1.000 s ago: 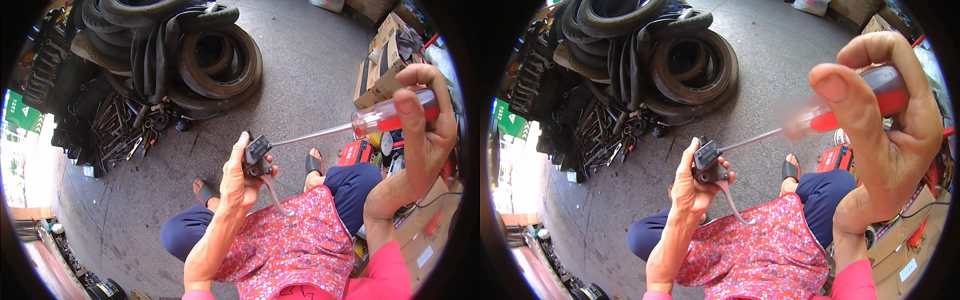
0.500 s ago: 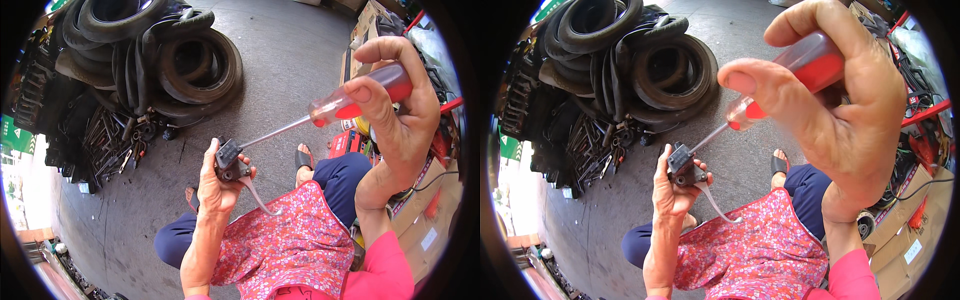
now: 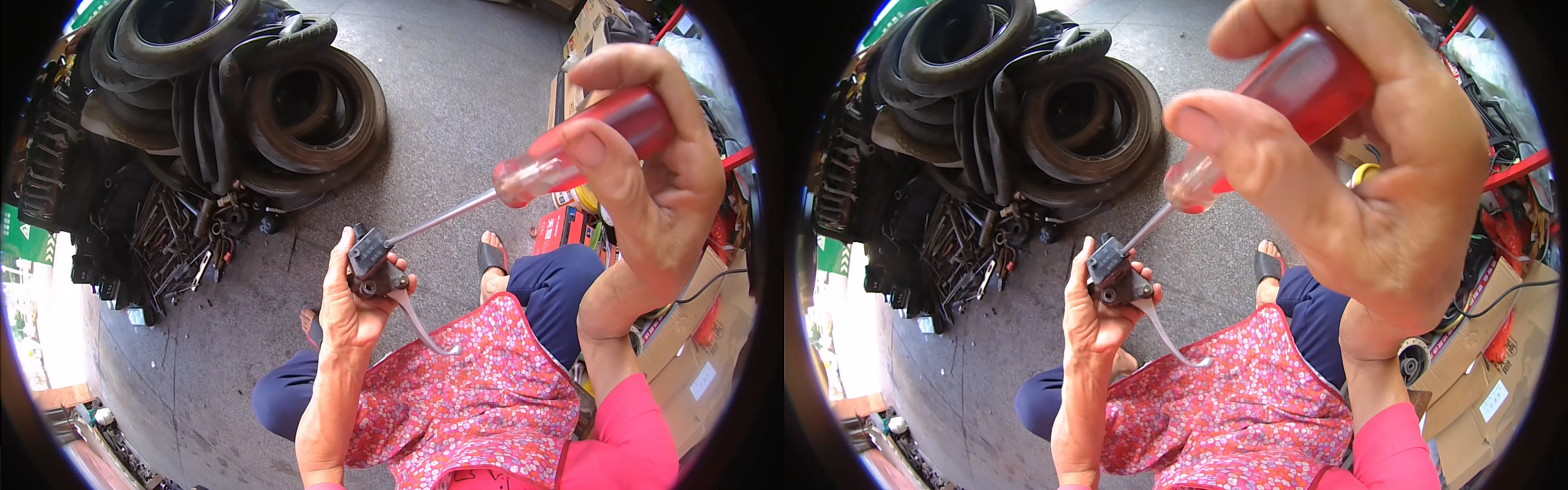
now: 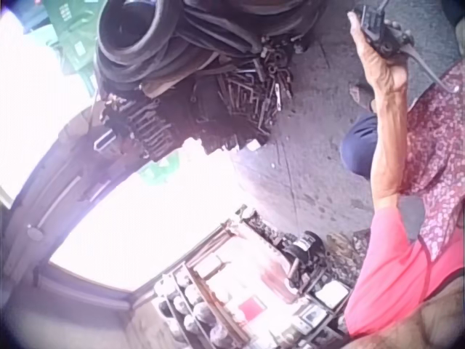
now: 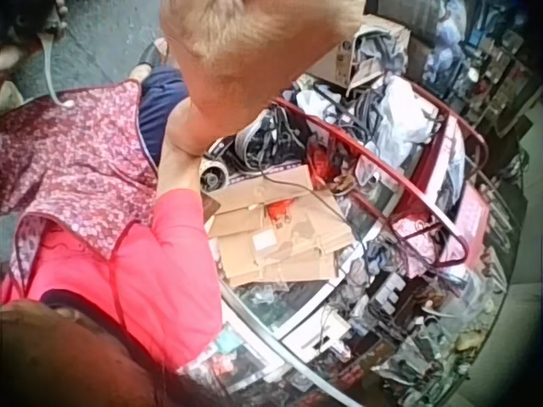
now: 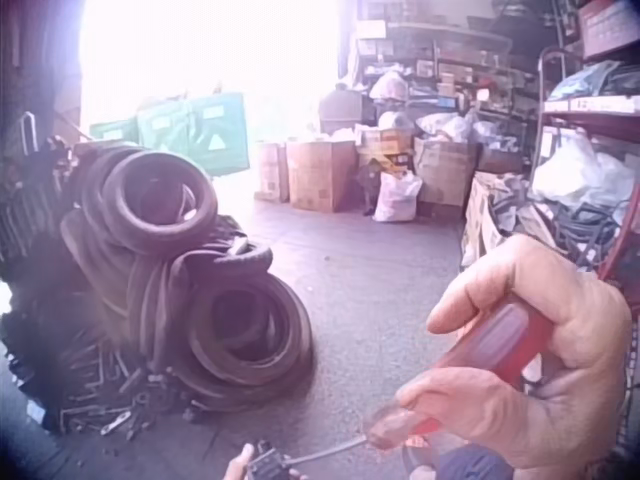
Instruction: The person uses a screwdriver to disassemble a small mechanical part, likely a brake caliper, in a cluttered workshop. They remove screws and separate the housing from the internal components.
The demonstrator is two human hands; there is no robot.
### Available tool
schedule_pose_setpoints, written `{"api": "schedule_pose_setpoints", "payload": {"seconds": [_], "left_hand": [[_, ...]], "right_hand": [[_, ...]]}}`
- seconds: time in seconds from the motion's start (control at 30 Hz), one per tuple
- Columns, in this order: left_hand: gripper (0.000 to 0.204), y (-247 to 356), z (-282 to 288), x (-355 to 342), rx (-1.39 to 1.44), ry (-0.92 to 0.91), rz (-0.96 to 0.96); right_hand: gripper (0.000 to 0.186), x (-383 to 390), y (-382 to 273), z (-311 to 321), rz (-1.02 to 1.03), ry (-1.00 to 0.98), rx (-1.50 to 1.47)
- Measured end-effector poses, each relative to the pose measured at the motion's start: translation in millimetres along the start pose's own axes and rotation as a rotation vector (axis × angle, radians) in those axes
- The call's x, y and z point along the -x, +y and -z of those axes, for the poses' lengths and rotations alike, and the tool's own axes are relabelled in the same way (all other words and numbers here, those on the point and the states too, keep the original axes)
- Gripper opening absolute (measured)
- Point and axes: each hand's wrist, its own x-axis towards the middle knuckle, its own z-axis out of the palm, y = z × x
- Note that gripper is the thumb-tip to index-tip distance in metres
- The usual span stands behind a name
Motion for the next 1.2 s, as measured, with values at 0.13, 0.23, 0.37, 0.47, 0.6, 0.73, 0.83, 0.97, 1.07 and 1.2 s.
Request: {"api": "schedule_pose_setpoints", "payload": {"seconds": [0.13,0.23,0.37,0.47,0.6,0.73,0.83,0.97,1.07,1.2], "left_hand": [[0.051,0,-2,1,0.0,-0.006,0.016],[0.052,0,-2,0,0.013,-0.01,0.035],[0.052,1,3,0,0.037,-0.013,0.038],[0.052,1,2,0,0.033,-0.025,0.045],[0.053,2,0,2,0.018,-0.018,0.038],[0.054,3,-4,3,0.045,-0.035,0.066],[0.044,3,-7,5,0.085,-0.049,0.083],[0.041,3,-7,6,0.113,-0.052,0.083],[0.041,3,-6,6,0.121,-0.061,0.077],[0.042,4,-8,6,0.109,-0.063,0.078]], "right_hand": [[0.045,3,1,-9,0.086,0.068,-0.204],[0.043,3,-1,-12,0.086,0.072,-0.266],[0.036,0,-5,-7,-0.013,0.015,-0.003],[0.03,-2,3,-1,0.043,0.032,0.065],[0.029,5,0,-6,0.049,0.104,-0.056],[0.029,5,3,3,0.053,0.103,0.014],[0.029,3,9,12,0.1,0.05,0.056],[0.028,2,11,16,0.06,0.064,0.055],[0.026,3,13,18,-0.06,0.166,-0.006],[0.02,-2,24,9,0.144,0.366,-0.144]]}}
